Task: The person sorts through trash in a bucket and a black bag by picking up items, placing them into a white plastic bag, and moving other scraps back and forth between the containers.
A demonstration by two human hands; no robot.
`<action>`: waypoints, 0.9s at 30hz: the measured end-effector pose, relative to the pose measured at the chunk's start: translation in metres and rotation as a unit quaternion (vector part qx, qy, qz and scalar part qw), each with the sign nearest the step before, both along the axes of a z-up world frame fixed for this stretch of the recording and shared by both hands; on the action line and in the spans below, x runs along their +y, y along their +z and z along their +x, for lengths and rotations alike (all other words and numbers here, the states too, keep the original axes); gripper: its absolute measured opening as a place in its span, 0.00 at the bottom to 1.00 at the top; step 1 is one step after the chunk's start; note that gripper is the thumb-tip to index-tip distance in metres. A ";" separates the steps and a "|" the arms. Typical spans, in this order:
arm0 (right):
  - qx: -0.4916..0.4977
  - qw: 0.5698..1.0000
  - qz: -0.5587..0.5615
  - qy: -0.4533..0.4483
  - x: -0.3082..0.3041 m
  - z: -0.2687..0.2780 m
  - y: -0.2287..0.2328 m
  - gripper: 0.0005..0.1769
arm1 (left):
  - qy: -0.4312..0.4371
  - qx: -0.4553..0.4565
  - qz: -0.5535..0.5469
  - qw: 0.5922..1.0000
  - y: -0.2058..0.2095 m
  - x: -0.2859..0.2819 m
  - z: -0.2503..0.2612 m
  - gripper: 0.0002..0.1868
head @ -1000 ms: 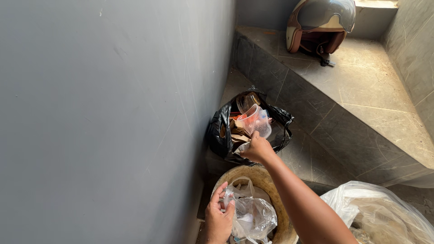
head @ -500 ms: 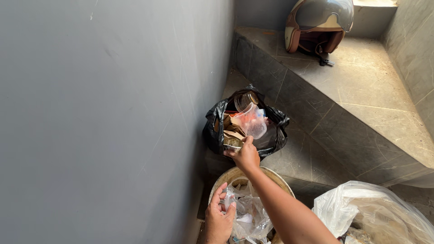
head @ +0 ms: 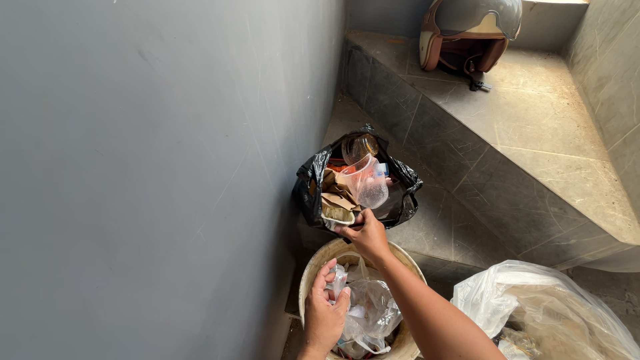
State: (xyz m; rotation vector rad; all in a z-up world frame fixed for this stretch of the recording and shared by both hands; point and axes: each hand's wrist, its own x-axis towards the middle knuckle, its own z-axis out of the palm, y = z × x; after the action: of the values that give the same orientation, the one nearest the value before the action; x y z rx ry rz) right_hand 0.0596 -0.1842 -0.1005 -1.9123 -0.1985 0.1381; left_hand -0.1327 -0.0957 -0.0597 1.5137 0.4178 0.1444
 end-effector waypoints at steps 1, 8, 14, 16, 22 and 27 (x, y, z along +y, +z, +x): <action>0.000 1.000 0.000 0.000 -0.001 -0.003 0.001 0.25 | 0.000 0.000 0.000 1.000 -0.001 -0.002 0.000 0.34; 0.113 0.987 0.107 0.048 -0.002 -0.008 -0.028 0.15 | 0.003 -0.009 -0.010 1.000 -0.002 -0.007 0.003 0.35; 0.177 0.962 0.148 0.144 -0.017 -0.025 -0.023 0.23 | -0.008 -0.017 -0.012 1.000 0.000 -0.012 0.004 0.36; 0.177 0.961 0.139 0.163 -0.023 -0.029 -0.026 0.28 | -0.012 -0.017 -0.019 1.000 -0.001 -0.013 0.004 0.36; 0.102 0.966 0.139 0.192 -0.036 -0.041 -0.027 0.23 | 0.000 -0.010 -0.041 0.999 -0.016 -0.013 0.005 0.35; -0.015 0.985 -0.161 0.069 -0.044 -0.047 -0.006 0.15 | 0.020 -0.047 -0.018 0.999 -0.021 -0.014 0.013 0.32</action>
State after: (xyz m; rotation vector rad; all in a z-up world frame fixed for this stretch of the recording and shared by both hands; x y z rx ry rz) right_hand 0.0123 -0.2287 -0.1063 -2.2222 -0.3455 0.2473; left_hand -0.1202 -0.1092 -0.0807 1.4580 0.3737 0.2362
